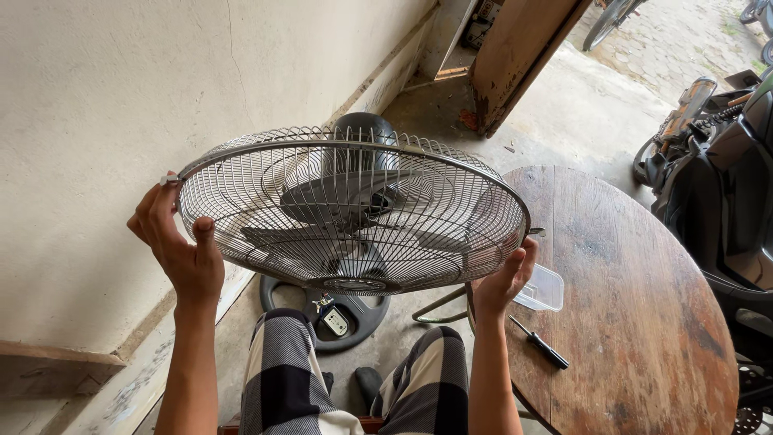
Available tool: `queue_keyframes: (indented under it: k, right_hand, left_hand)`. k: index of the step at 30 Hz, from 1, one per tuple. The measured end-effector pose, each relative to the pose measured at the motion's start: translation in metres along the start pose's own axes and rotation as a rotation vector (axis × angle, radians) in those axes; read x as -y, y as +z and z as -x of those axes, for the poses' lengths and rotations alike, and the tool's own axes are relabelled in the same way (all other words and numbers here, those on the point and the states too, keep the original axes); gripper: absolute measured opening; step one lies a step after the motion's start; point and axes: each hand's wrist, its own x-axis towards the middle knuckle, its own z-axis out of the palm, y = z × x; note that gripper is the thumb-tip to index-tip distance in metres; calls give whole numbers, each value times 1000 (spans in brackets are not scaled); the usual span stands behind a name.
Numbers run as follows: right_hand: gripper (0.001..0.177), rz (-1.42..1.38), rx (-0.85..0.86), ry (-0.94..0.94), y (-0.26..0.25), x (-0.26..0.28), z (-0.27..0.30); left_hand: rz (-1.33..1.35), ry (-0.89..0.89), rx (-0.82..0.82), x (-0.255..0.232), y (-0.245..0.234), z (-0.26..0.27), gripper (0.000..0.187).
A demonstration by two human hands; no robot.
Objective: The person reassembles an electric fan by attaching the fan blades to the motor shaft, securing them with a nut, and then fitting both the rear and front wire cages. The person uses a screwdriver to tighten the nut and aligns the cages with the fan housing.
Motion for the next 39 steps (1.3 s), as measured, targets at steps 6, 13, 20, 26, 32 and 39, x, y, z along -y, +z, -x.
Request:
queue_keyframes:
  k: [6,13,20,26,32,39]
  right_hand:
    - [62,-57,-1,49,-4,11,2]
    - [62,-80,-85,192,-5,14,1]
    - [63,-152,-20,120,-3,17,4]
    - [63,-143,-18,92,-3,13,8]
    - [60,-131,-25,-11,0,16,12]
    - [50,119,-96,-131,-2,35,10]
  left_hand:
    - [49,-20,67,-5,-11,-1,75]
    - [-131,37,-29,-33,-41,-7,46]
    - [-42,310,53,-116,-24,-43,28]
    - [-19,616,238,-189,2,-86,37]
    - [83,570,318,-210,13,-106,25]
    - [188,488,368,-216,11,-108,18]
